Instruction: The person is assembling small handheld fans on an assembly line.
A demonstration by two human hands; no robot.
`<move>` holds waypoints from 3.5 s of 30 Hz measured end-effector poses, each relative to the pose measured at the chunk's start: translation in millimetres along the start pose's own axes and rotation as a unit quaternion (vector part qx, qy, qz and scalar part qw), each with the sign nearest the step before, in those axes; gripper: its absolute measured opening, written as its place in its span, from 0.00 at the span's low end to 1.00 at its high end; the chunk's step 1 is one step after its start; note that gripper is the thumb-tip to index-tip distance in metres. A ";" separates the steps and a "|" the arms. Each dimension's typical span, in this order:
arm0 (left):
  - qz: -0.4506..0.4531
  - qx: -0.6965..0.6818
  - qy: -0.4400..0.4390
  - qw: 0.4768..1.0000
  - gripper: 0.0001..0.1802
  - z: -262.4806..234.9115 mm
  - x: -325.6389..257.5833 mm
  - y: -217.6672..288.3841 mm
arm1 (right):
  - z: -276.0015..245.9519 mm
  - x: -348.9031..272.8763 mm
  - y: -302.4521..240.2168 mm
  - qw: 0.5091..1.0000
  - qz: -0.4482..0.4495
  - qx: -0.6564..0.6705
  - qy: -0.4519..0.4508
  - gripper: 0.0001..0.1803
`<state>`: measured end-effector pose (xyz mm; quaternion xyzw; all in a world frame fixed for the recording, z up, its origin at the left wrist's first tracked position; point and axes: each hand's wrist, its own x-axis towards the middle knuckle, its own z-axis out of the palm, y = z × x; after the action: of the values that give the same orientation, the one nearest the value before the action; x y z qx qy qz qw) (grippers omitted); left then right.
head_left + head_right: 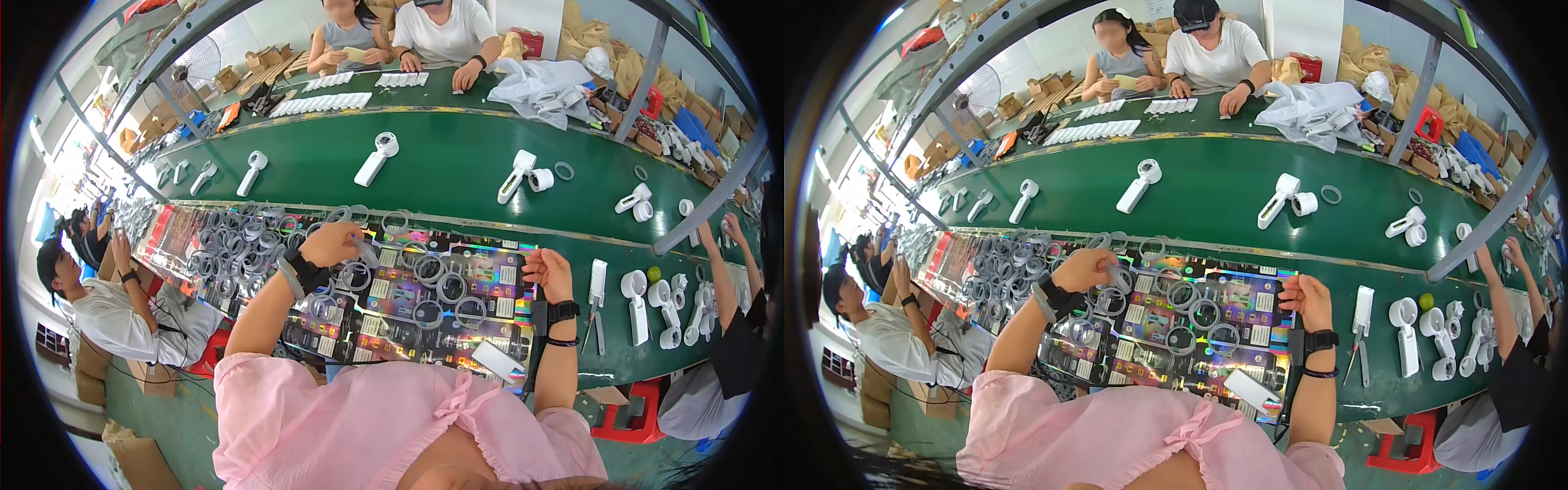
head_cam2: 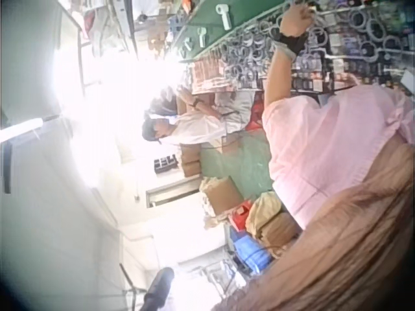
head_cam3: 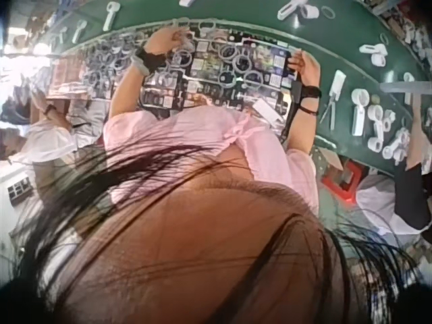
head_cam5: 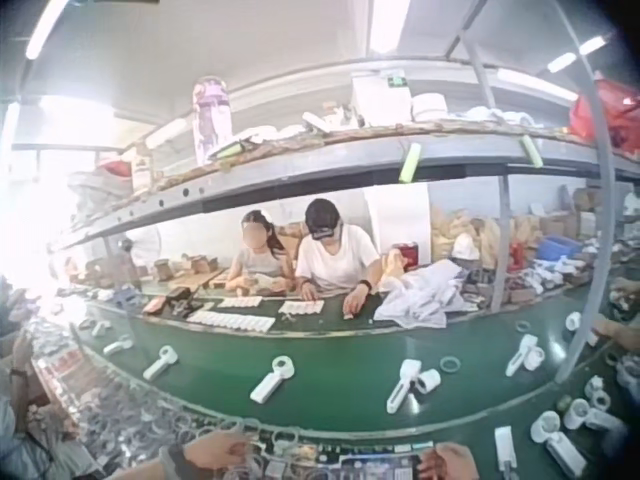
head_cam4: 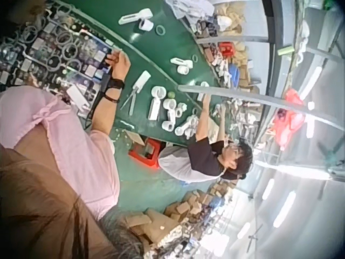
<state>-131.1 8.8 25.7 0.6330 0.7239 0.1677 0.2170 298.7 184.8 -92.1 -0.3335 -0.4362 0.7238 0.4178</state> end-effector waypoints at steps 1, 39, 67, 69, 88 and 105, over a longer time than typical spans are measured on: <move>0.001 -0.001 -0.002 1.000 0.19 1.2 -3.0 -1.2 | -0.5 -1.5 -0.1 1.000 0.001 0.000 0.002 0.16; -0.213 0.142 0.279 0.926 0.62 36.8 -184.5 -89.2 | 329.2 89.6 45.4 0.585 -0.173 -0.660 -0.438 0.65; -0.145 -0.001 0.401 0.905 0.38 12.0 -204.7 -244.5 | 434.9 48.3 124.3 0.533 -0.197 -0.699 -0.435 0.55; -0.138 0.008 0.444 0.885 0.32 9.8 -206.5 -237.9 | 423.3 56.2 131.1 0.551 -0.258 -0.639 -0.470 0.53; 0.029 -0.118 0.212 0.970 0.25 48.0 -199.7 -38.1 | 176.9 -101.5 -67.8 0.857 0.068 -0.502 -0.089 0.20; 0.081 0.218 0.031 0.972 0.46 75.8 -73.7 15.7 | 213.6 -40.0 54.3 0.676 -0.091 -0.687 -0.249 0.48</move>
<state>-70.2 -64.3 -23.0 0.7160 0.6959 0.0423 0.0373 117.8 59.0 -52.0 -0.2922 -0.9271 0.2346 0.0106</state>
